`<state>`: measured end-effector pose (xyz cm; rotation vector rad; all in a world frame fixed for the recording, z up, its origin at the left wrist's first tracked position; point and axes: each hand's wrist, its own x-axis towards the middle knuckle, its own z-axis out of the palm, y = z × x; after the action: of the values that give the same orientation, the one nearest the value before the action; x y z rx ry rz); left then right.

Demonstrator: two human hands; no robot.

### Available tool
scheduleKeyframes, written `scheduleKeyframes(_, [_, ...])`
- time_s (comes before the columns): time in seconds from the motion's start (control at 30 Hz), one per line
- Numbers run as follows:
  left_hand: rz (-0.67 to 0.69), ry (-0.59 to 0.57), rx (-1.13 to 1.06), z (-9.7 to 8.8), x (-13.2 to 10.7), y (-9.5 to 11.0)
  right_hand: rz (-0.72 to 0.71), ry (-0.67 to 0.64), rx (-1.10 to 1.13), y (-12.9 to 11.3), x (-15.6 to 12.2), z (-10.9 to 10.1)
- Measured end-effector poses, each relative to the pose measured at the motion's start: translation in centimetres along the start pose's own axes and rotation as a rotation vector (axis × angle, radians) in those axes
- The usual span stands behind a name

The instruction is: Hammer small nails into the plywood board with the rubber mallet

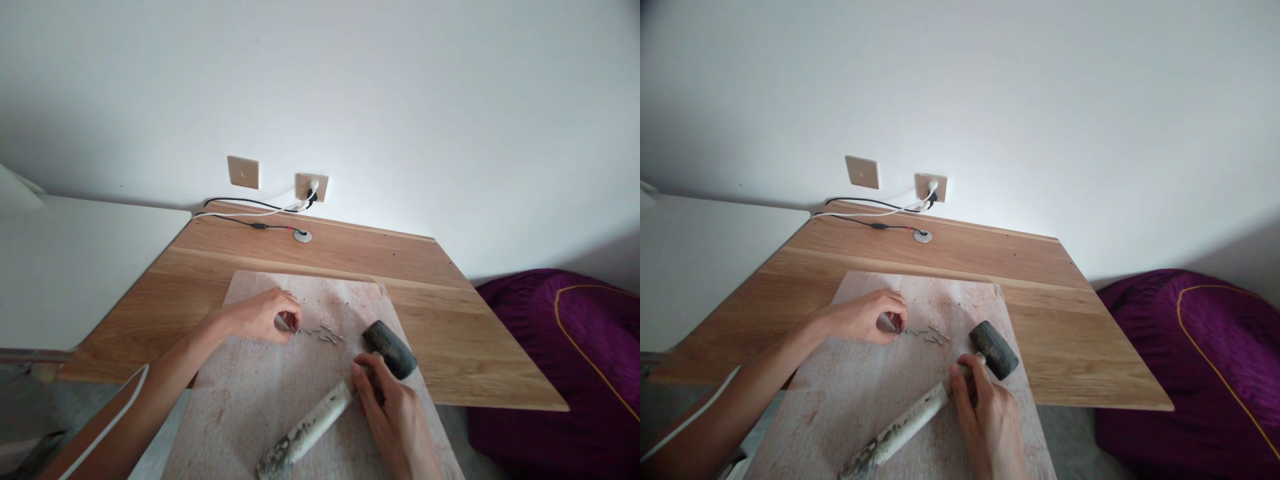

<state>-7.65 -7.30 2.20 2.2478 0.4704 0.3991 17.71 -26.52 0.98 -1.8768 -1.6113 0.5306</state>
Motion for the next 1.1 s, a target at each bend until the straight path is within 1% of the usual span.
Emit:
scheduleKeyframes(0.2, [-0.070, 0.054, -0.012, 0.5, 0.0, 0.1, 0.029, 0.093, -0.034, -0.4, -0.4, 0.7])
scheduleKeyframes(0.33, [-0.106, 0.118, -0.044, 0.2, -0.2, -0.1, 0.028, 0.118, -0.040, -0.6, -0.4, 0.8])
scheduleKeyframes(0.47, [-0.145, 0.206, -0.129, -0.5, -0.3, -0.2, 0.035, 0.115, -0.023, -0.7, -0.4, 0.9])
scheduleKeyframes(0.57, [-0.168, 0.298, -0.159, -0.7, -0.3, -0.3, 0.028, 0.126, -0.027, -0.5, -0.5, 0.9])
scheduleKeyframes(0.67, [-0.146, 0.408, -0.085, -0.8, -0.1, -0.6, 0.025, 0.121, -0.031, -0.3, -0.5, 1.0])
scheduleKeyframes(0.73, [-0.136, 0.454, -0.052, -0.7, -0.1, -0.9, 0.023, 0.114, -0.031, -0.2, -0.5, 0.9])
scheduleKeyframes(0.9, [-0.134, 0.465, -0.075, -0.5, -0.1, -1.9, 0.016, 0.104, -0.033, -0.1, -0.6, 0.9])
scheduleKeyframes(1.0, [-0.093, 0.505, 0.024, -0.7, -0.1, -2.2, 0.030, 0.109, -0.022, 0.0, -0.6, 1.0])
scheduleKeyframes(1.1, [-0.086, 0.540, 0.139, -0.9, -0.1, -2.5, 0.037, 0.109, -0.011, 0.1, -0.6, 1.1])
